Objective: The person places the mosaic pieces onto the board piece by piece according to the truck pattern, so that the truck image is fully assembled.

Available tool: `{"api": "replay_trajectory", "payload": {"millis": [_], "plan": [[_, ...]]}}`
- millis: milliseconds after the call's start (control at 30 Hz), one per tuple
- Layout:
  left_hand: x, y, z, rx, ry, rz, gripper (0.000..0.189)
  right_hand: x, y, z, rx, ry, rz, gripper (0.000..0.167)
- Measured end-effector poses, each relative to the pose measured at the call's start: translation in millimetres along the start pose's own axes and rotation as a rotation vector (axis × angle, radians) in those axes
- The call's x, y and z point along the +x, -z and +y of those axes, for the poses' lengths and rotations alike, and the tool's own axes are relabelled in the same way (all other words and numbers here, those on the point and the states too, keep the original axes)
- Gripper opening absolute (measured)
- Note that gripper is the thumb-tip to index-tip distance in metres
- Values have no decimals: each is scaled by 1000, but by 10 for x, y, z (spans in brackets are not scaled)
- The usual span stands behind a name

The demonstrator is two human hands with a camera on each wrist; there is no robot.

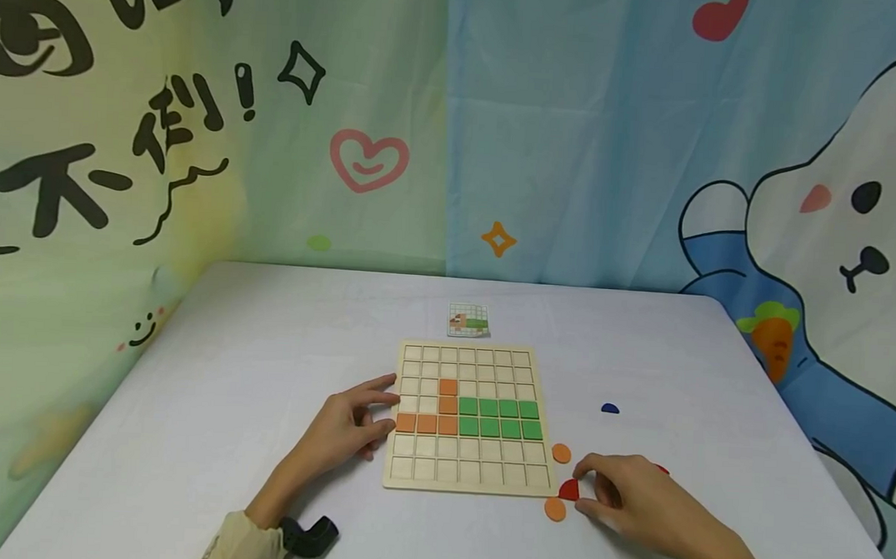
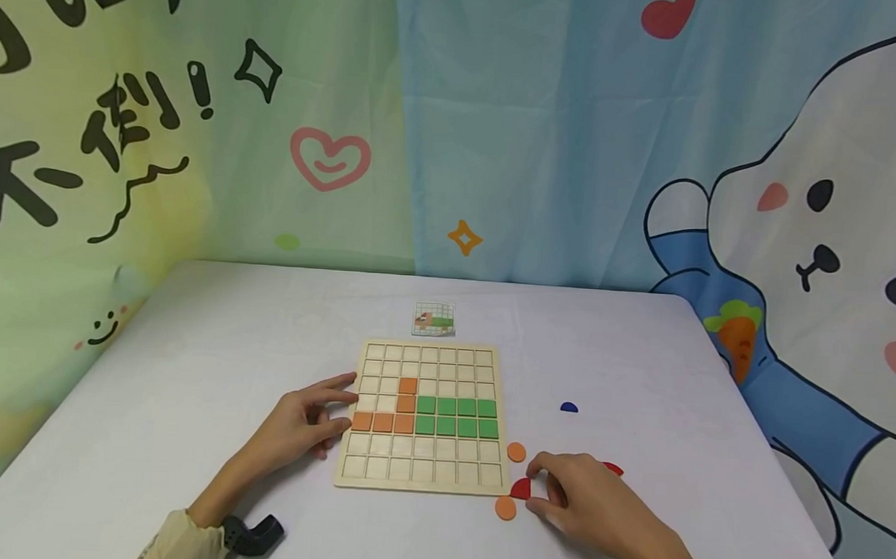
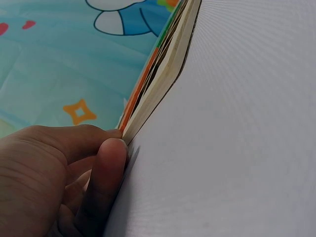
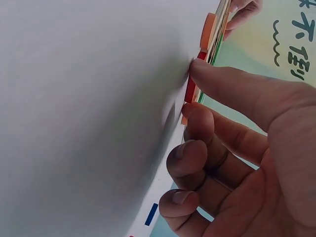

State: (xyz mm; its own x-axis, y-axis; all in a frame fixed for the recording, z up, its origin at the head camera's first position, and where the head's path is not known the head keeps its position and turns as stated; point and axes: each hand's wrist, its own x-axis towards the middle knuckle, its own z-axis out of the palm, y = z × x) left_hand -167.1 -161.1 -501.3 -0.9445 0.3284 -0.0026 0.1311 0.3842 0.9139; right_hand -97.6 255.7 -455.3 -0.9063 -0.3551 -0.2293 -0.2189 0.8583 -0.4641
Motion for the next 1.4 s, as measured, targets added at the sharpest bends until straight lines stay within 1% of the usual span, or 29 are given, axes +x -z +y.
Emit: {"api": "replay_trajectory", "payload": {"millis": [300, 400, 667, 800, 967, 1167, 1400], "plan": [[13, 7, -4, 4, -12, 1, 40, 11, 4, 5, 16, 29, 11, 23], [13, 10, -5, 5, -16, 0, 40, 12, 7, -3, 18, 28, 11, 22], [-11, 4, -17, 4, -23, -2, 39, 6, -18, -20, 20, -60, -10, 22], [-5, 1, -17, 13, -22, -2, 39, 2, 1, -8, 10, -70, -2, 23], [-6, 4, -18, 11, -16, 3, 40, 9, 47, -1, 13, -32, 17, 26], [-1, 8, -31, 16, -18, 3, 39, 67, 107, -55, 0, 54, 64, 21], [9, 4, -19, 17, -5, 1, 39, 213, 148, -165, -29, 62, 89, 21]]}}
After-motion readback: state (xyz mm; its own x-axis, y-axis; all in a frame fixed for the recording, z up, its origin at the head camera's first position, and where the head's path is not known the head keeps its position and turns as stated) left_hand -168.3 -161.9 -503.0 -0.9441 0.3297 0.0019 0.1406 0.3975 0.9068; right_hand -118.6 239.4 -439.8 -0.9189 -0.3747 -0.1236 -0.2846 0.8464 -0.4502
